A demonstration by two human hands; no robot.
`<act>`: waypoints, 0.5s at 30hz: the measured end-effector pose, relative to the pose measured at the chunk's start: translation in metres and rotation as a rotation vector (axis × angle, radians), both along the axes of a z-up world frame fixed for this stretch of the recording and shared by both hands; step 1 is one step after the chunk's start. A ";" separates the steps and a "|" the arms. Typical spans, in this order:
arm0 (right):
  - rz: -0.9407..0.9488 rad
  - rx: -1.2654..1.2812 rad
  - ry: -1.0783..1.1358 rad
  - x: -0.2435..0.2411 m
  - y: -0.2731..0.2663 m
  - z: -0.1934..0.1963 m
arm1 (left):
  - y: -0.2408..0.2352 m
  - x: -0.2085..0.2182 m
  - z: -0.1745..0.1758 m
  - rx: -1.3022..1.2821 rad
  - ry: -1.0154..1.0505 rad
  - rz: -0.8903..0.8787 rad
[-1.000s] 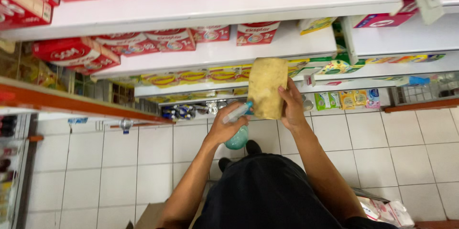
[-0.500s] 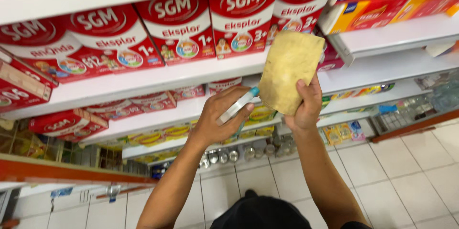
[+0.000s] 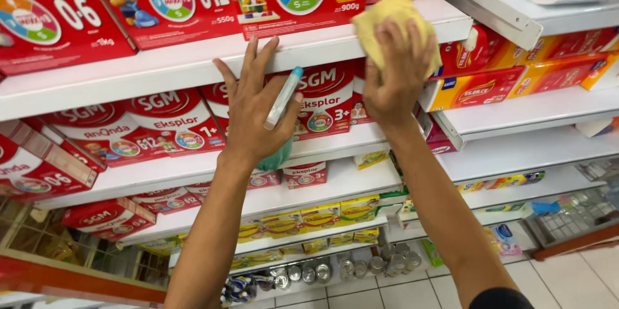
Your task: The person sprays a cleaning solution from a bottle onto a yellow cloth and wipes the front edges of multiple white shelves stocked with red boxes of baby formula. The person moves along the aisle, cleaning the shelf edges from left to right and then back again.
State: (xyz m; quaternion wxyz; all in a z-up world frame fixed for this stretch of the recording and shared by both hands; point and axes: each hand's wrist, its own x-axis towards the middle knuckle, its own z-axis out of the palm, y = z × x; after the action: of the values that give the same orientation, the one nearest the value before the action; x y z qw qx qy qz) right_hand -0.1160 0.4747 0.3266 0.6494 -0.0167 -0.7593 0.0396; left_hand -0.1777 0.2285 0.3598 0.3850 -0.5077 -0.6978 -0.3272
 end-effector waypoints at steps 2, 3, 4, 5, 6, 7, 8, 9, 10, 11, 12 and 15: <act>0.025 0.055 0.002 -0.011 -0.010 -0.001 | 0.006 -0.002 -0.002 -0.011 0.009 0.048; 0.040 0.094 -0.016 -0.015 -0.018 -0.003 | 0.007 -0.002 -0.003 -0.016 0.010 0.078; 0.055 0.133 -0.034 -0.018 -0.020 -0.001 | 0.006 -0.002 -0.003 -0.003 0.015 0.084; 0.059 0.160 -0.041 -0.016 -0.016 -0.001 | 0.005 -0.001 -0.005 0.007 0.012 0.082; 0.062 0.187 -0.048 -0.011 -0.010 0.000 | 0.005 0.000 -0.007 0.017 0.008 0.080; 0.069 0.221 -0.041 -0.011 -0.003 0.006 | 0.005 0.000 -0.007 0.013 0.010 0.089; 0.029 0.236 -0.050 -0.007 0.009 0.011 | 0.006 0.001 -0.007 0.010 0.012 0.098; -0.005 0.249 -0.064 0.001 0.022 0.016 | 0.005 0.002 -0.006 0.004 0.009 0.112; -0.047 0.196 -0.055 0.009 0.039 0.023 | 0.006 0.002 -0.006 0.009 0.019 0.114; -0.087 0.146 -0.045 0.015 0.052 0.028 | 0.007 0.002 -0.006 0.017 0.031 0.117; -0.096 0.134 -0.041 0.018 0.058 0.028 | 0.009 0.002 -0.007 0.025 0.042 0.120; -0.100 0.077 -0.020 0.018 0.060 0.024 | 0.015 0.000 -0.007 0.040 0.044 0.127</act>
State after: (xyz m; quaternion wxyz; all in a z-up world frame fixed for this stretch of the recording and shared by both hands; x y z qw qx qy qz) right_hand -0.0985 0.5346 0.3506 0.6432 -0.0302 -0.7648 -0.0224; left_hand -0.1772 0.2432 0.3528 0.4302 -0.4616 -0.7135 -0.3046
